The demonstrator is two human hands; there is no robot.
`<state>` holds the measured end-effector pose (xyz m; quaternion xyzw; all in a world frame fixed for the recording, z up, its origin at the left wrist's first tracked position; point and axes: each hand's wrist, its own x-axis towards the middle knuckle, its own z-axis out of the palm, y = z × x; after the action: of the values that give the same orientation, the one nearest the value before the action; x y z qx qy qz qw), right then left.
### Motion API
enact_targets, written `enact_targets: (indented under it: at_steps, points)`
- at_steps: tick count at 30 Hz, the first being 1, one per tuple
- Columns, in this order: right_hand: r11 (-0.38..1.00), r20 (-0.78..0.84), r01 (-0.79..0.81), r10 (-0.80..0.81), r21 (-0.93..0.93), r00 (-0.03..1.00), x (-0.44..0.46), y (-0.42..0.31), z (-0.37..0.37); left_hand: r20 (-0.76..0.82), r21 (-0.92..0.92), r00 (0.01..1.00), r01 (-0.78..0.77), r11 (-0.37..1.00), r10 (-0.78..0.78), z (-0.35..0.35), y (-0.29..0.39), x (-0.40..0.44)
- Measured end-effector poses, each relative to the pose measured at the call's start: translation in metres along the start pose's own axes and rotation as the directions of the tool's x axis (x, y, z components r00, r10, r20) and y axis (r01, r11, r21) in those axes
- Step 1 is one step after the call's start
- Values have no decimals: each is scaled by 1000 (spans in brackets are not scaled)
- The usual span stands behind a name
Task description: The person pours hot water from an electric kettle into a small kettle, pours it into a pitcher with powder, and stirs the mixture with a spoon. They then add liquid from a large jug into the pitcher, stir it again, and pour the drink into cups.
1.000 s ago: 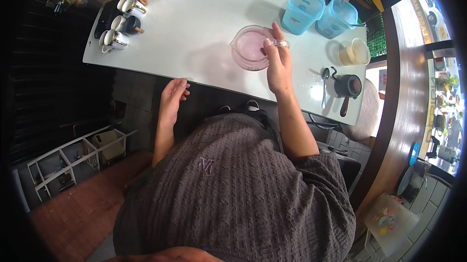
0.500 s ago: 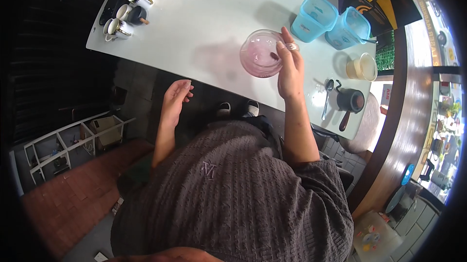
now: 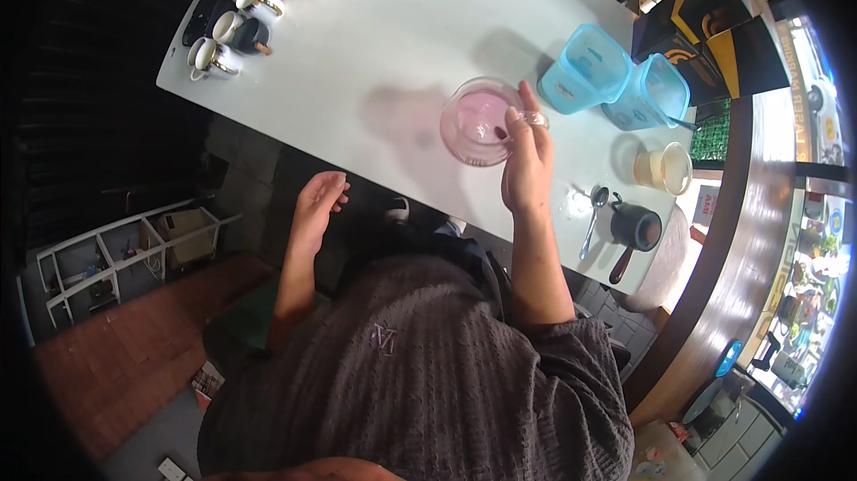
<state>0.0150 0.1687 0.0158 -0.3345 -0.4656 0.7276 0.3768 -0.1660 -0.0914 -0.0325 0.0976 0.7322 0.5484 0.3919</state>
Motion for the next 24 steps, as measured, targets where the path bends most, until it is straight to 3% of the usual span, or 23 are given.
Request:
enact_targets:
  at_steps: [2, 8, 13, 17, 19, 21, 24]
  points:
    - [999, 41, -42, 41, 34, 998, 0, -2, 7, 11, 8, 1000, -13, 1000, 12, -9, 5, 7]
    - [998, -29, 44, -45, -38, 999, 7, 3, 43, 4, -43, 999, -48, 998, 48, -56, 15, 41]
    - [995, 26, -22, 19, 93, 999, 13, 23, 89, -62, -66, 989, -140, 988, 136, -142, 28, 84]
    - [991, -117, 130, -124, 43, 985, 11, 29, 159, -120, -64, 976, -189, 980, 181, -220, 44, 124]
    - [988, -105, 141, -133, 66, 985, 10, 37, 188, -135, -63, 968, -222, 973, 212, -254, 55, 144]
    - [988, -13, 16, -14, 151, 1000, 6, 43, 212, -166, -73, 960, -242, 968, 227, -284, 68, 160]
    - [990, -69, 63, -54, 128, 996, 5, 55, 235, -214, -122, 951, -250, 960, 221, -319, 81, 182]
